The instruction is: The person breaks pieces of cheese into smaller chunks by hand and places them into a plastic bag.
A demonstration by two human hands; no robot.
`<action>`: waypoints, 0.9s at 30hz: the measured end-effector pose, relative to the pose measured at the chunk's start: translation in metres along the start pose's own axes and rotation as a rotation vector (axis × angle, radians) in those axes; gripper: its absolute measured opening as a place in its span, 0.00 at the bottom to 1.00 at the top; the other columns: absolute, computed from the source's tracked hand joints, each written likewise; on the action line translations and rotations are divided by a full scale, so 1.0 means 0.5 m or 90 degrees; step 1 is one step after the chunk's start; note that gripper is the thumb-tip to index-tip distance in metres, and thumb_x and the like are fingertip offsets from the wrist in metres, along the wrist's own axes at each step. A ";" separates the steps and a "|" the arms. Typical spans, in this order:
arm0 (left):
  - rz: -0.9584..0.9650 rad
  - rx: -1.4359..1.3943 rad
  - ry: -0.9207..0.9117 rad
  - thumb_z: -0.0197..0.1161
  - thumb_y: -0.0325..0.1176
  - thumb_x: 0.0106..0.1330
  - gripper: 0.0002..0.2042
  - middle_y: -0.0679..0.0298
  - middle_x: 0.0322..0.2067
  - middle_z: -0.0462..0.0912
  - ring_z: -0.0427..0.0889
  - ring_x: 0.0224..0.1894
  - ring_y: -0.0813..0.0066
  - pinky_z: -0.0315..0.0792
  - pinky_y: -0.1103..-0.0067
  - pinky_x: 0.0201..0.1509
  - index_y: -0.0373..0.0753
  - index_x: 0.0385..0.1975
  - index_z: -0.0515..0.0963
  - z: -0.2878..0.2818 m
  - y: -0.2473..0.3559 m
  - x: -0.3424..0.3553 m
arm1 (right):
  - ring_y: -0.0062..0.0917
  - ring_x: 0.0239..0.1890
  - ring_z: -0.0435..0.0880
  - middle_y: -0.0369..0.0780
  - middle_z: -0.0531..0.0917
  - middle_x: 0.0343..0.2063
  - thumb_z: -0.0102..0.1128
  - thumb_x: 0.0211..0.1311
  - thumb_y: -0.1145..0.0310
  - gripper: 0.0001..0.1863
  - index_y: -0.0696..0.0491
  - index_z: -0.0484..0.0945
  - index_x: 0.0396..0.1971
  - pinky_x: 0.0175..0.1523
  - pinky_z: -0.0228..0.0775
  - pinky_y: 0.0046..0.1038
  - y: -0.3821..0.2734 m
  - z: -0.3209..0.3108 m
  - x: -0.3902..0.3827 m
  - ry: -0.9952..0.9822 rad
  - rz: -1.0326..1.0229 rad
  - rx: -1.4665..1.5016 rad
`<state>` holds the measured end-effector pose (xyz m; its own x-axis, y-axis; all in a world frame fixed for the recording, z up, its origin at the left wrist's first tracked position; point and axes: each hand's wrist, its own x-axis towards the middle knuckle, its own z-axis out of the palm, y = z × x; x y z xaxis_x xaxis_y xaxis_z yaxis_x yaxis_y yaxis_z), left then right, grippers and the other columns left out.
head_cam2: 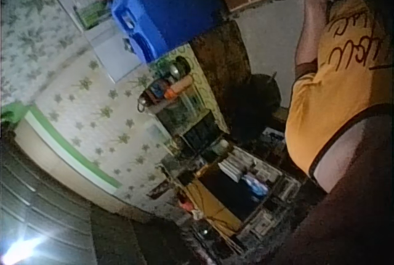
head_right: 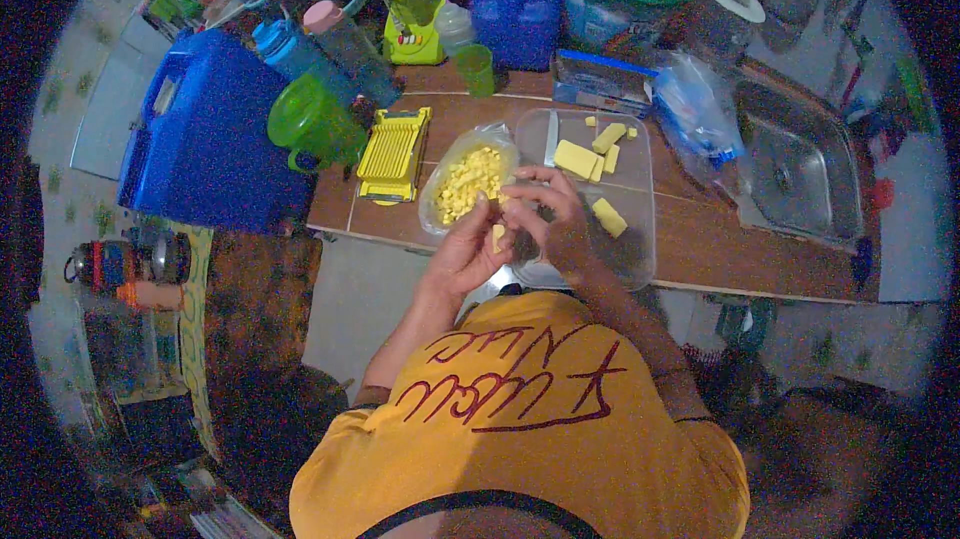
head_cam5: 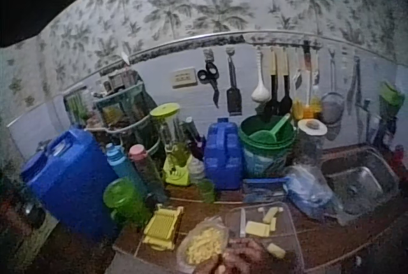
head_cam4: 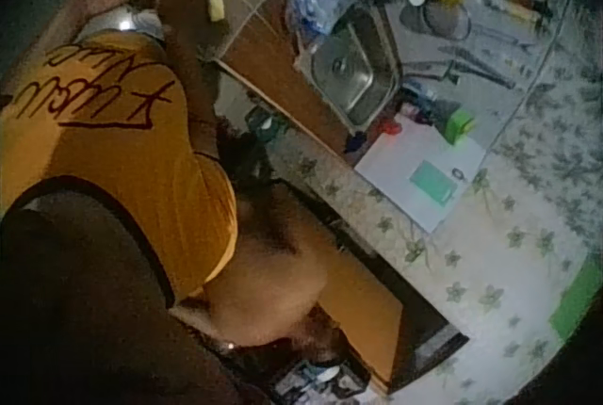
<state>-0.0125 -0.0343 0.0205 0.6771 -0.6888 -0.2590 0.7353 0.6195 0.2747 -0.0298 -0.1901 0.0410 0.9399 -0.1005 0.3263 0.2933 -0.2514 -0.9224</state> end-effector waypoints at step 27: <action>0.130 0.014 0.070 0.52 0.31 0.66 0.05 0.64 0.28 0.77 0.77 0.25 0.77 0.71 0.81 0.23 0.38 0.36 0.71 -0.008 0.026 -0.069 | 0.30 0.49 0.72 0.42 0.75 0.43 0.63 0.50 0.69 0.11 0.55 0.81 0.34 0.53 0.63 0.27 -0.006 0.054 0.014 -0.138 -0.017 0.043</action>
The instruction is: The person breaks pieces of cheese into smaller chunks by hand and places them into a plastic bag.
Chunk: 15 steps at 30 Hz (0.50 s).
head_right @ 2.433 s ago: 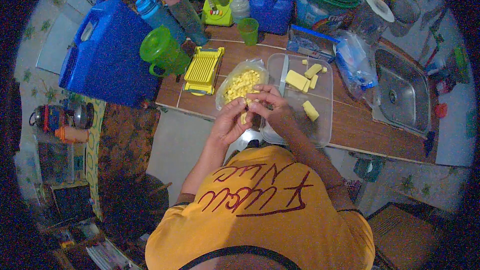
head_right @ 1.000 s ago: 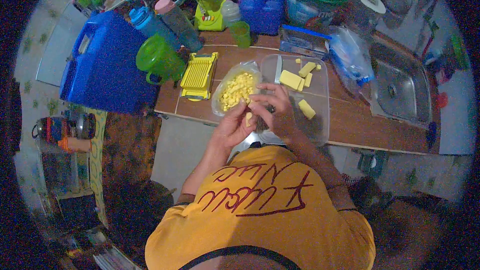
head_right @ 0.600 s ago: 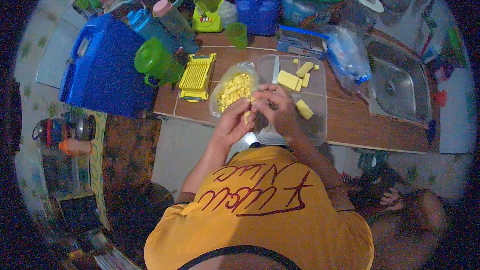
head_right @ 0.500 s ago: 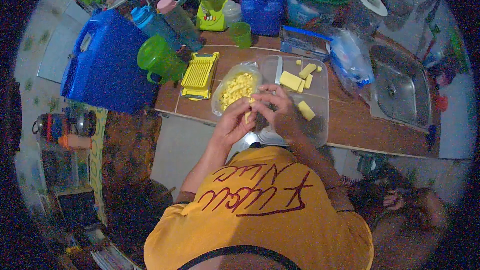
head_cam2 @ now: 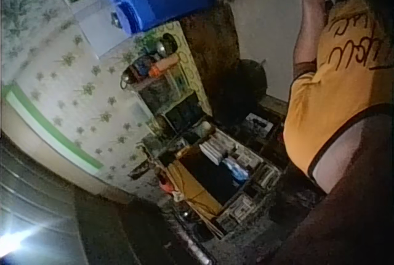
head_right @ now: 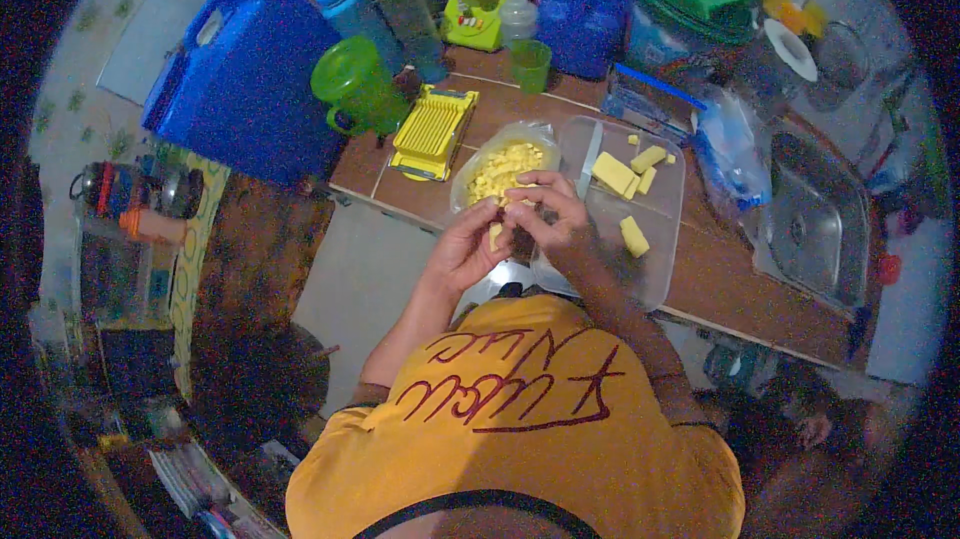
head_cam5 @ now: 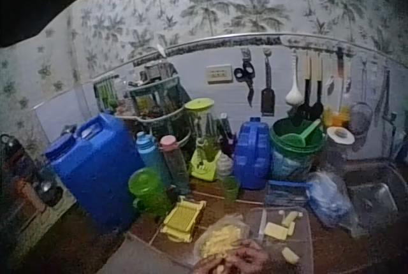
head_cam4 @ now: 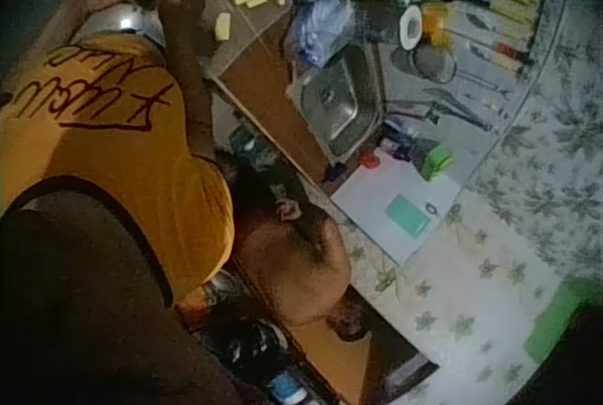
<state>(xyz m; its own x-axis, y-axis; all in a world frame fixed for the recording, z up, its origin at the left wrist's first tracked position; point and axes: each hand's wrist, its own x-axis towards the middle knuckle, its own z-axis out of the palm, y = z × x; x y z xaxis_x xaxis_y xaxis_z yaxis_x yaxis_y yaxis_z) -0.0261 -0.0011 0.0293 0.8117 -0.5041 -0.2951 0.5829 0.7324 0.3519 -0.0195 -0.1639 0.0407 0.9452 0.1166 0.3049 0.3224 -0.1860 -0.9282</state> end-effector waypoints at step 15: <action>0.113 -0.033 -0.009 0.52 0.34 0.66 0.09 0.65 0.30 0.77 0.77 0.28 0.77 0.73 0.80 0.28 0.37 0.41 0.71 -0.031 0.013 -0.070 | 0.27 0.47 0.71 0.41 0.75 0.42 0.62 0.52 0.69 0.08 0.55 0.81 0.32 0.54 0.61 0.29 -0.005 0.085 0.027 -0.093 -0.016 0.098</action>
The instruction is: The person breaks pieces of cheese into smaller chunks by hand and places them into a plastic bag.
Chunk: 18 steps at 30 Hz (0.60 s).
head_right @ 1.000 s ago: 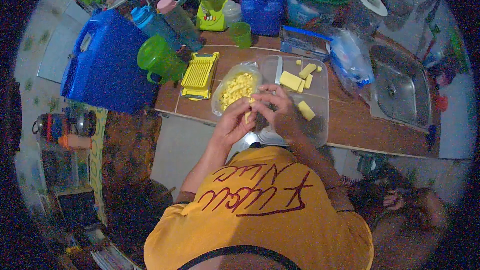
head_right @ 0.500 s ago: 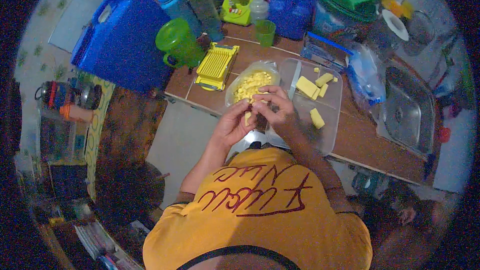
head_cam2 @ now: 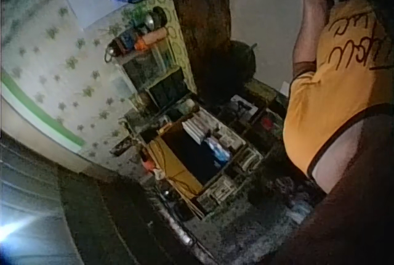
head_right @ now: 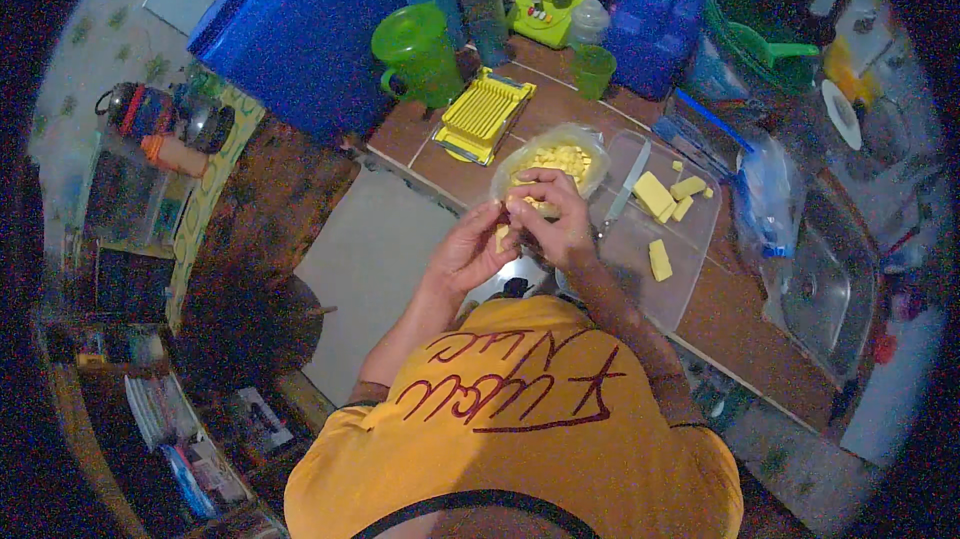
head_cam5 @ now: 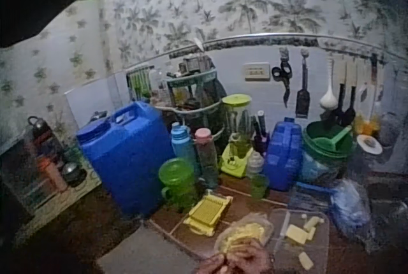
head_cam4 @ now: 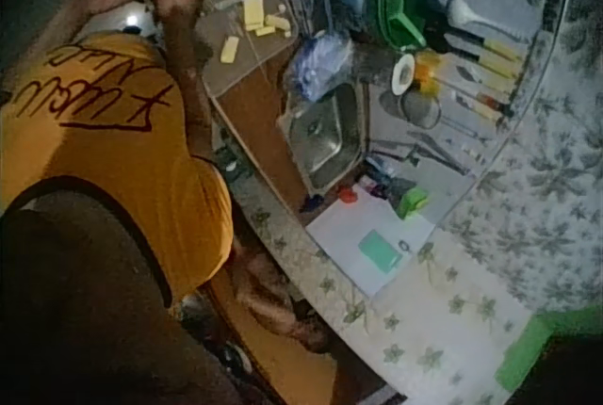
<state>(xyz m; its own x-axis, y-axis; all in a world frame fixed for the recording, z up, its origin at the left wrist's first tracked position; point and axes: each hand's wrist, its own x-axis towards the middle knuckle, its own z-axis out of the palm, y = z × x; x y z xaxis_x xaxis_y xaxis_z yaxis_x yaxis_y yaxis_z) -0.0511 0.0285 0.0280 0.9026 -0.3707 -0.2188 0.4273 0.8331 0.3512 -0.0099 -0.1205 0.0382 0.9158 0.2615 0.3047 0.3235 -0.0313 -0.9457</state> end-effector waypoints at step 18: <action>0.035 0.150 0.077 0.52 0.33 0.65 0.06 0.66 0.25 0.76 0.74 0.21 0.81 0.68 0.83 0.21 0.37 0.33 0.72 -0.001 -0.008 0.013 | 0.23 0.47 0.73 0.39 0.73 0.45 0.60 0.56 0.70 0.10 0.55 0.80 0.37 0.52 0.66 0.21 0.046 -0.007 -0.015 -0.037 0.176 0.177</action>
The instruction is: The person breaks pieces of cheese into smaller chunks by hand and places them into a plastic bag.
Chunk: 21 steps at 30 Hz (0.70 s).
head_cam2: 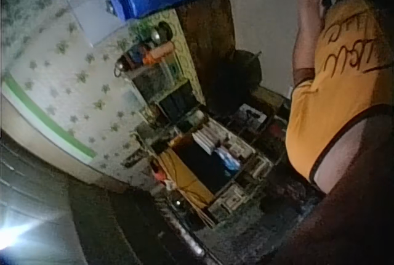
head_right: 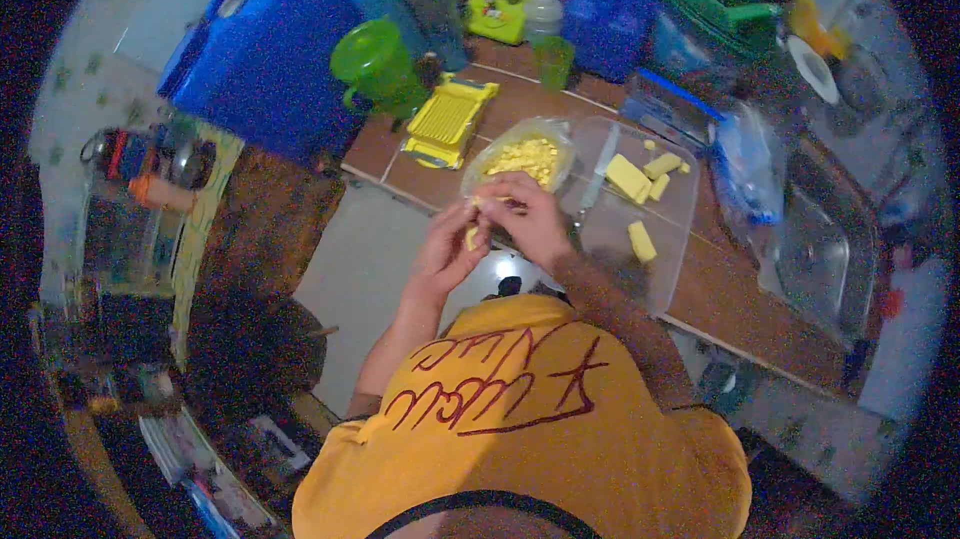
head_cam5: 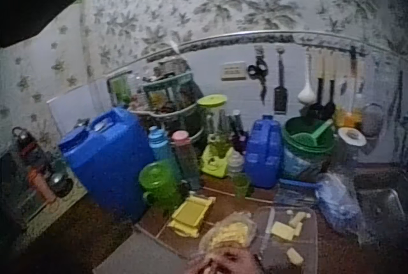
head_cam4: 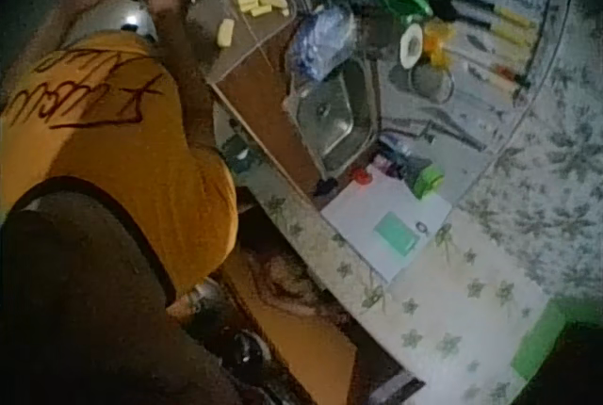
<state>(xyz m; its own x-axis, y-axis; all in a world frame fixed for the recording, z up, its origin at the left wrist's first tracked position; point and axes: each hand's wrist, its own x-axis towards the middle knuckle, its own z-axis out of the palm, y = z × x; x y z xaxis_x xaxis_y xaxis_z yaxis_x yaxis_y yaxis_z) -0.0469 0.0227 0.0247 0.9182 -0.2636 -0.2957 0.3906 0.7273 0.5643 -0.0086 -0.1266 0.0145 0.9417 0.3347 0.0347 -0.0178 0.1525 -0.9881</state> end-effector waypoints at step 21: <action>0.022 -0.020 0.031 0.54 0.30 0.62 0.05 0.64 0.25 0.75 0.74 0.23 0.77 0.69 0.82 0.24 0.37 0.35 0.71 0.037 -0.004 -0.008 | 0.27 0.49 0.72 0.41 0.75 0.43 0.65 0.48 0.72 0.07 0.54 0.81 0.30 0.53 0.62 0.25 -0.042 -0.015 -0.018 0.066 -0.216 -0.115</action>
<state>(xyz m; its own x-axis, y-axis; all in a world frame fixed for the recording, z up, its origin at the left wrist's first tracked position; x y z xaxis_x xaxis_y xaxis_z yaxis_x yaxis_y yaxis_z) -0.0502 0.0107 0.0389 0.9262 -0.2076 -0.3148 0.3565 0.7546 0.5509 -0.0140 -0.1398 0.0336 0.9129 0.1963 0.3579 0.3512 0.0687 -0.9338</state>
